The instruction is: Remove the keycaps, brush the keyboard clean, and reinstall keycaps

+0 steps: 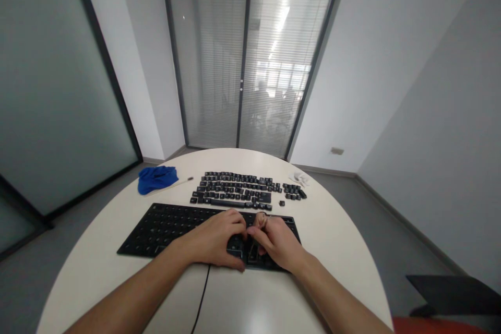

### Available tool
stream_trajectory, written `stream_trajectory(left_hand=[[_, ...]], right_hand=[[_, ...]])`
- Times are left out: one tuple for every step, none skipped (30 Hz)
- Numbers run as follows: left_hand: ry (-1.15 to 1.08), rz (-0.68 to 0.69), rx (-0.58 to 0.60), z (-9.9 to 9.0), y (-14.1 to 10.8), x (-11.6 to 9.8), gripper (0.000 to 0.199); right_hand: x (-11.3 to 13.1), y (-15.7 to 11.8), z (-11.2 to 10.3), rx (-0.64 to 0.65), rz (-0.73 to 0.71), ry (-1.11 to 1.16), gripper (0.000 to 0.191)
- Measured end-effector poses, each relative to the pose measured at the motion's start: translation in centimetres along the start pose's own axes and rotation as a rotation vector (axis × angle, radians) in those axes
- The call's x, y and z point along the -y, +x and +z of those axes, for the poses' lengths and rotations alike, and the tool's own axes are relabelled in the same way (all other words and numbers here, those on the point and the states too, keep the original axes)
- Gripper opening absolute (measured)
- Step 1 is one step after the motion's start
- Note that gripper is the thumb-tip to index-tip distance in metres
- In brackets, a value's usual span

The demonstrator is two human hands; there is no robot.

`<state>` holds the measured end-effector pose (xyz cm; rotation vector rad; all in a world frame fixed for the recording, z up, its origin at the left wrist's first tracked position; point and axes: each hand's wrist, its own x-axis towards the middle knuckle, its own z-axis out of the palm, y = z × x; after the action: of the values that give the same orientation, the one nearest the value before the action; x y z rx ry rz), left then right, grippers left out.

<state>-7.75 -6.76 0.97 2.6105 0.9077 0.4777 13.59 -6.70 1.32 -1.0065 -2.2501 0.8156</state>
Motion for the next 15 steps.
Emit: stream_trajectory(left_hand=[[-0.005,0.003,0.001,0.0,0.0,0.0,0.048],[-0.011,0.009,0.000,0.0,0.1,0.1,0.047],[-0.017,0.015,-0.002,0.0,0.1,0.1,0.046],[-0.020,0.018,-0.005,0.0,0.1,0.2,0.045],[-0.022,0.019,-0.008,0.1,0.1,0.3,0.045],[-0.022,0.016,-0.009,0.1,0.1,0.3,0.044],[-0.021,0.012,-0.010,0.2,0.1,0.4,0.044],[-0.020,0.011,-0.015,0.3,0.0,0.4,0.044],[-0.019,0.013,-0.023,0.4,0.0,0.4,0.044],[-0.016,0.018,-0.035,0.5,0.0,0.4,0.044],[-0.014,0.028,-0.050,0.7,0.0,0.4,0.044],[-0.010,0.040,-0.064,0.8,0.0,0.4,0.043],[-0.007,0.051,-0.073,1.0,0.0,0.3,0.042],[-0.006,0.057,-0.077,1.2,0.0,0.3,0.042],[-0.007,0.057,-0.076,1.3,0.1,0.3,0.042]], right_hand=[[0.2,0.0,0.1,0.021,-0.035,-0.022,0.028],[0.4,0.0,0.2,0.040,-0.076,-0.045,0.028],[0.5,0.0,0.2,0.055,-0.120,-0.069,0.028],[0.5,0.0,0.2,0.065,-0.162,-0.089,0.028],[0.5,0.0,0.2,0.068,-0.196,-0.102,0.028],[0.3,0.0,0.2,0.068,-0.215,-0.102,0.029],[0.1,0.0,0.2,0.068,-0.215,-0.083,0.031],[-0.2,0.0,0.1,0.067,-0.196,-0.037,0.032],[-0.5,0.0,0.1,0.066,-0.158,0.032,0.034],[-0.9,0.0,0.1,0.062,-0.106,0.118,0.035],[-1.3,0.0,0.1,0.057,-0.051,0.209,0.036],[-1.7,0.0,0.2,0.051,0.001,0.296,0.037],[-2.0,0.1,0.2,0.048,0.043,0.368,0.038],[-2.3,0.1,0.3,0.049,0.080,0.425,0.039],[-2.6,0.2,0.4,0.050,0.112,0.470,0.040]])
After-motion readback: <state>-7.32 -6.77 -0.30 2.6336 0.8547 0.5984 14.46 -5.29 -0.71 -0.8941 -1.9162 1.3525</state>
